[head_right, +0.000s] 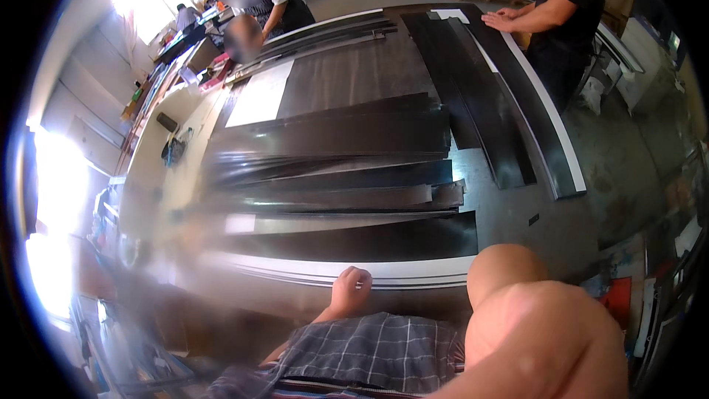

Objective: The person places white plastic strips along the edges of a large dark panel on a workbench. They repeatedly pick up strips, align them, and press them into place while two coworkers work on the same panel from the opposite side.

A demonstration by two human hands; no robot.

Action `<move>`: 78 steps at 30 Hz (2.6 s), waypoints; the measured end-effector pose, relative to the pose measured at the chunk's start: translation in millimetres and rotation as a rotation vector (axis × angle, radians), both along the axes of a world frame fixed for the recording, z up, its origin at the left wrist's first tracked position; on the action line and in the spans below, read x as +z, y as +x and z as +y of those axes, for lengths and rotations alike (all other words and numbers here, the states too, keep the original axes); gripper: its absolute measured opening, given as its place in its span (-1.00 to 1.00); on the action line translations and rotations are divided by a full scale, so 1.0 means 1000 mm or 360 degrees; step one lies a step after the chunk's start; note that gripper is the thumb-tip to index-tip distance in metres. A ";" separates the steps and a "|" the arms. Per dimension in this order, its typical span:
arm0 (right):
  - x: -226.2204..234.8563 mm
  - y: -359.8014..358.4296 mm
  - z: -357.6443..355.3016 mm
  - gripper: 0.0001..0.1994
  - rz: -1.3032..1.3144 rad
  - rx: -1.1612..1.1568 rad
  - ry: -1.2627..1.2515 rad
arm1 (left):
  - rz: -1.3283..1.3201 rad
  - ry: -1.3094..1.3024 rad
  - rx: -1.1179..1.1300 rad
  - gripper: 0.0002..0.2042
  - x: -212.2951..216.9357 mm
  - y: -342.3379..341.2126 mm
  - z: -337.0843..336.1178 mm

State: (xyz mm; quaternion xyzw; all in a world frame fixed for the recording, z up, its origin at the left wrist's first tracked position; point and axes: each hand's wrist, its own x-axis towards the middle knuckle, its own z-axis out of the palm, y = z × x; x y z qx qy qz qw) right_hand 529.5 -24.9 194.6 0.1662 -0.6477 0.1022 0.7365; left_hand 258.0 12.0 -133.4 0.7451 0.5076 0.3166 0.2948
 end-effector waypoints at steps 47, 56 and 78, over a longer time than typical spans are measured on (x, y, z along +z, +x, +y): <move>-0.179 0.014 0.117 -0.66 -0.0988 -0.1435 -0.1737 | -0.0016 -0.0004 -0.0060 -0.95 0.004 0.013 -0.008; -0.259 0.161 0.254 -0.62 0.0410 -0.0457 -0.3031 | 0.0085 -0.0026 0.0143 -0.94 0.007 0.006 -0.009; -0.309 0.101 0.388 -0.51 -0.0567 -0.1971 -0.3452 | -0.0048 -0.0198 0.0372 -0.95 0.037 0.017 0.019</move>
